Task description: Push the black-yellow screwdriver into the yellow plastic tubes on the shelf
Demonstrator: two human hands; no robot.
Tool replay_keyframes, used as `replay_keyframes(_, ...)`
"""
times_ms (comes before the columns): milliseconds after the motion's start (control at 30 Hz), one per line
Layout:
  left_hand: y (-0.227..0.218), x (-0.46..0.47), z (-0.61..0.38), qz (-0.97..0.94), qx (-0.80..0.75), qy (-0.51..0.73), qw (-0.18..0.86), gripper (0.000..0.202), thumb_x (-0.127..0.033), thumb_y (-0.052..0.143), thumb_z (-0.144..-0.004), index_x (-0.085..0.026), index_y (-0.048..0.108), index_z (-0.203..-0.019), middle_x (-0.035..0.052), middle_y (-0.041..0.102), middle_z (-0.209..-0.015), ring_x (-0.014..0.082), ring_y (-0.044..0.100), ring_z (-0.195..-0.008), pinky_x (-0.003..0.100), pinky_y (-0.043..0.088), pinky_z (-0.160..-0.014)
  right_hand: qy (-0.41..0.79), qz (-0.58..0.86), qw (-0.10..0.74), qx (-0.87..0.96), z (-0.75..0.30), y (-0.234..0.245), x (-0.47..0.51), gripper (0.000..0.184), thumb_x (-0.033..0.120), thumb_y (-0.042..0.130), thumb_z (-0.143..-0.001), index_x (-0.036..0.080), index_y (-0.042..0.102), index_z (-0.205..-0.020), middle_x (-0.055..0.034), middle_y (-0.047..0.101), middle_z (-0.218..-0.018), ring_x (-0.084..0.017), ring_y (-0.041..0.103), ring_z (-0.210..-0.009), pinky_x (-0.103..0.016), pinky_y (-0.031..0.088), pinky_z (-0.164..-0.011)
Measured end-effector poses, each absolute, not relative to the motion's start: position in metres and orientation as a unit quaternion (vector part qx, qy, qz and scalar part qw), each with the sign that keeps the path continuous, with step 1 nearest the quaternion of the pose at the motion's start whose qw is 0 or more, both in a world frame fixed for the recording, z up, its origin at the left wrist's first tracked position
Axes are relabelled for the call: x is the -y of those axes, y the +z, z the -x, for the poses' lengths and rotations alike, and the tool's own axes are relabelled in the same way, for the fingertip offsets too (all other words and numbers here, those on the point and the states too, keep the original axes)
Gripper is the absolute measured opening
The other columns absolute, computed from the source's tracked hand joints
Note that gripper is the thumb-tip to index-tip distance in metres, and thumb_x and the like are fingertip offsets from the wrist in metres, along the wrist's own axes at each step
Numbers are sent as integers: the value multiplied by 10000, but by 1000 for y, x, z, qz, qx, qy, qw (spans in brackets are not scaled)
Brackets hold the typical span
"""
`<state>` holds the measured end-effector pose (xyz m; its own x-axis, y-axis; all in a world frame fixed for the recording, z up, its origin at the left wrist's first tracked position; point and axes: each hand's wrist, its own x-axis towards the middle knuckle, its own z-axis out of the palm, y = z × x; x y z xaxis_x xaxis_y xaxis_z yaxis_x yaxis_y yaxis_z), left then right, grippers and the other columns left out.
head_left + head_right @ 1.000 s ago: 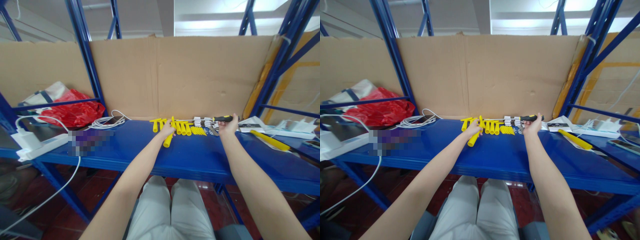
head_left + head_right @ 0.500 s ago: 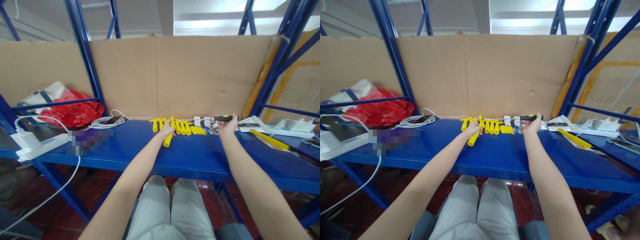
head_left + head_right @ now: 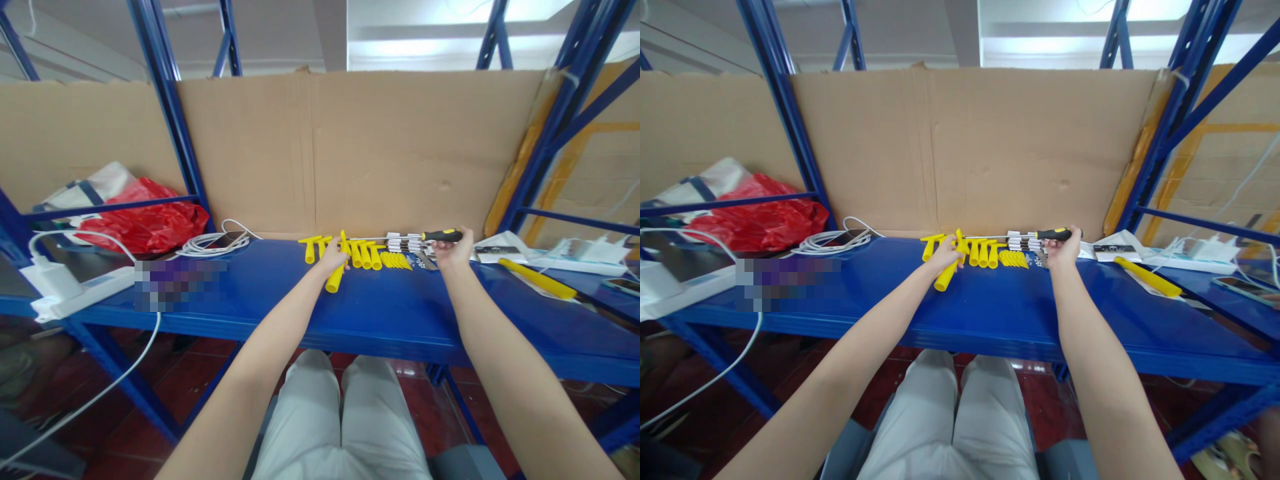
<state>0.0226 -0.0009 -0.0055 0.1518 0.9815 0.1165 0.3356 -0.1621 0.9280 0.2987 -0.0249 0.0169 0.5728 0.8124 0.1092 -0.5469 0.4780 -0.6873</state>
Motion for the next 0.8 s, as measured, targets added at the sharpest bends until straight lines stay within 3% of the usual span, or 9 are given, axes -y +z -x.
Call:
replay_keyframes(233, -5, 1, -22, -640, -513, 413, 396, 589, 0, 505, -796, -212, 409, -1337, 40, 658, -1066, 33, 555, -443, 174, 445, -428, 431, 355, 803, 208, -294, 27, 45, 271, 412, 439, -883, 240, 342, -698, 57, 297, -500, -109, 344, -393, -213, 338, -340)
replay_keyframes(467, -1, 7, -24, -637, -514, 406, 406, 574, 11, 490, -815, -205, 393, -1337, 40, 644, -1073, 20, 524, -411, 166, 408, -394, 428, 377, 774, 276, -300, 23, 42, 510, 651, 548, -796, 249, 257, -679, 94, 201, -460, -78, 178, -344, -204, 191, -286)
replay_keyframes(567, -1, 6, -23, -636, -517, 408, 403, 569, 8, 493, -817, -211, 398, -1334, 29, 646, -1047, 24, 535, -417, 166, 422, -406, 440, 364, 771, 282, -301, 23, 41, 493, 617, 524, -821, 249, 232, -671, 97, 158, -445, -79, 141, -339, -205, 161, -276)
replay_keyframes(800, -3, 4, -21, -641, -517, 410, 393, 530, -28, 537, -834, -220, 414, -1312, 7, 653, -966, 30, 550, -439, 150, 424, -415, 451, 364, 771, 264, -300, 27, 43, 384, 527, 440, -872, 250, 270, -668, 75, 216, -455, -93, 231, -343, -204, 204, -269)
